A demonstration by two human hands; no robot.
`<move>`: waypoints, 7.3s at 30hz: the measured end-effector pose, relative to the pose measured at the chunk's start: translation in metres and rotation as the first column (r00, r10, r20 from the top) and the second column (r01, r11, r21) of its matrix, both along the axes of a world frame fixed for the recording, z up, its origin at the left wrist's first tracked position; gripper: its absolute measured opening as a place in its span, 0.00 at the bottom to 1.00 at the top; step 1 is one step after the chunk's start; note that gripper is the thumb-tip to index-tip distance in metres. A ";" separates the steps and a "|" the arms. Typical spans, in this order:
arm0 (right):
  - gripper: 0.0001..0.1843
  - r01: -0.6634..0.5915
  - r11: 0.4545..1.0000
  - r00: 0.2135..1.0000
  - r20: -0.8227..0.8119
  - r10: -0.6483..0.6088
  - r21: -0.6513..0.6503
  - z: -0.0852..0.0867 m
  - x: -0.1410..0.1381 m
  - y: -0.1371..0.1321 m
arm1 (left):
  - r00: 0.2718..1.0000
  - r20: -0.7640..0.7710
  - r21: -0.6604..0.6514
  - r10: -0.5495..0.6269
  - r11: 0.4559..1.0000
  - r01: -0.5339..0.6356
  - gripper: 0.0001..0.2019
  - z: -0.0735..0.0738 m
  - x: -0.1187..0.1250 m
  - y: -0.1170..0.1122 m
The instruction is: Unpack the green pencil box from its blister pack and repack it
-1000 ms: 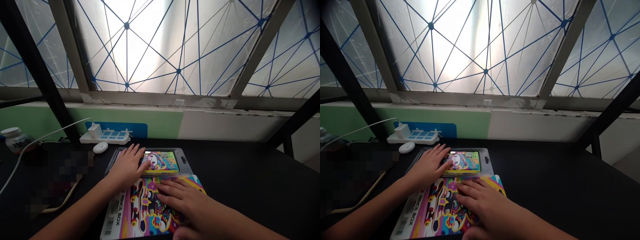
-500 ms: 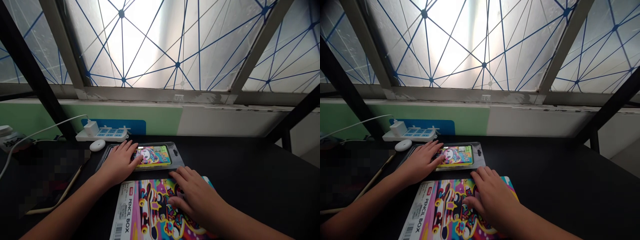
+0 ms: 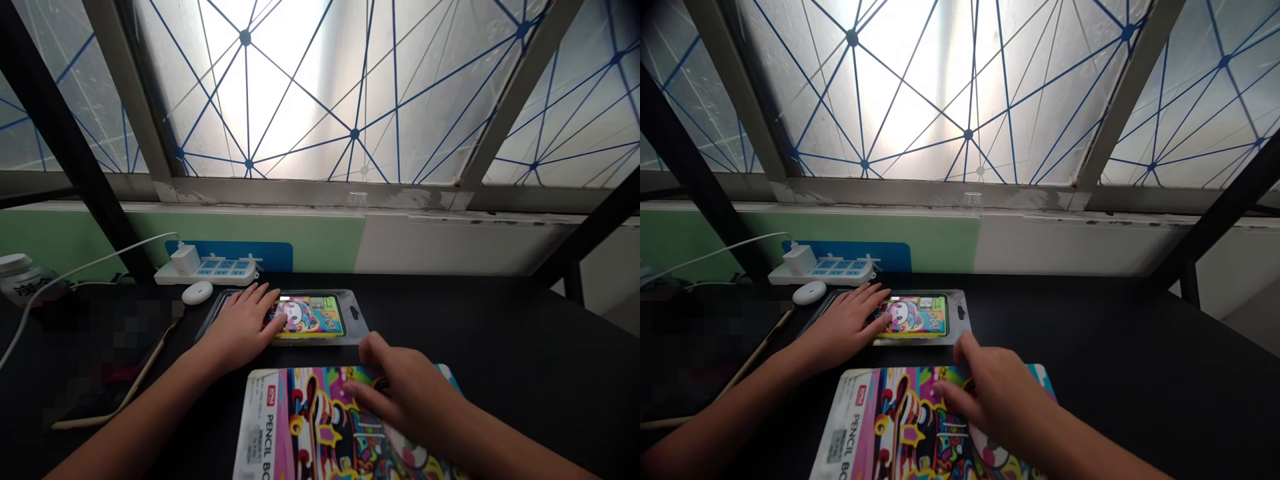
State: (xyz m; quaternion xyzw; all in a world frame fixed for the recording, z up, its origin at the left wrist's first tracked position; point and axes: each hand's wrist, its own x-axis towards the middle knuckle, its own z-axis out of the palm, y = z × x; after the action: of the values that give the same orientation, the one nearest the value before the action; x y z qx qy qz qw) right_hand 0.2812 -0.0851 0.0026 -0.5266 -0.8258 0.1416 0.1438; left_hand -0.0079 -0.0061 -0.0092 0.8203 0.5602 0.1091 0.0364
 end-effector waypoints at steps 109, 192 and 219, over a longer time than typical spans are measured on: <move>0.27 -0.075 0.973 0.991 0.089 0.096 -0.216 0.025 -0.070 0.108 | 0.138 0.979 -0.165 0.149 0.980 0.110 0.32 -0.009 0.016 -0.002; 0.32 0.010 0.999 0.993 -0.114 -0.015 -0.043 0.018 0.040 0.058 | 0.931 -0.032 0.375 -0.363 0.859 0.347 0.39 0.019 0.023 -0.038; 0.24 -0.337 0.865 0.904 0.384 0.187 0.373 0.017 0.002 0.013 | 0.883 -0.244 0.264 -0.402 0.848 0.459 0.13 0.033 0.029 -0.051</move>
State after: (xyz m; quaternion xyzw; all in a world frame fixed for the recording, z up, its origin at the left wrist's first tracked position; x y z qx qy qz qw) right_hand 0.2835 -0.0718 0.0200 -0.3791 -0.9131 -0.1173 0.0933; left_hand 0.0212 -0.0576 0.0235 0.9267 0.3376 0.1116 -0.1215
